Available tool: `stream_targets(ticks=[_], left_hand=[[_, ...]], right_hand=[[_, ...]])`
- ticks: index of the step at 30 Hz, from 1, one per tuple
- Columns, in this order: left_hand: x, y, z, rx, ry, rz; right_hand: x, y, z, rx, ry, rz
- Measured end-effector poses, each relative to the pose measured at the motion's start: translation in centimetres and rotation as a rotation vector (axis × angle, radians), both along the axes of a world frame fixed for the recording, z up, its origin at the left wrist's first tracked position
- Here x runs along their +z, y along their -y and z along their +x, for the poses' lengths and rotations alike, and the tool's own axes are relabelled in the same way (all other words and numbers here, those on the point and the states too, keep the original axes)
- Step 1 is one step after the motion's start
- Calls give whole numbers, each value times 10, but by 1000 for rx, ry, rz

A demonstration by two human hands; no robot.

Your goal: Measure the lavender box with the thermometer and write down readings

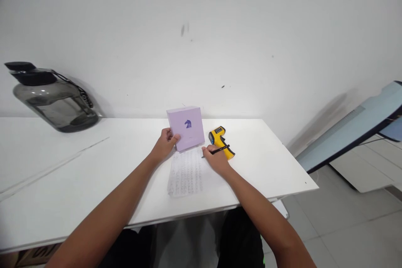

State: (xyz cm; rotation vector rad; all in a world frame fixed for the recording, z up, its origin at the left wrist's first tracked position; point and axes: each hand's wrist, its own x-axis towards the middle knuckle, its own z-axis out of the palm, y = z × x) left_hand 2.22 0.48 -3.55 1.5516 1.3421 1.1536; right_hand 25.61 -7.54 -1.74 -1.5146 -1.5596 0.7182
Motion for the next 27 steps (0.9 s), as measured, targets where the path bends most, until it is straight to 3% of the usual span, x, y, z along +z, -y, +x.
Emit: stream_targets(ticks=[16, 27], left_hand=[[-1, 0, 0, 12, 7, -5], [2, 2, 1, 11, -10, -15]], right_hand=[[0, 0, 1, 41, 7, -10], [-1, 0, 1, -10, 11, -2]])
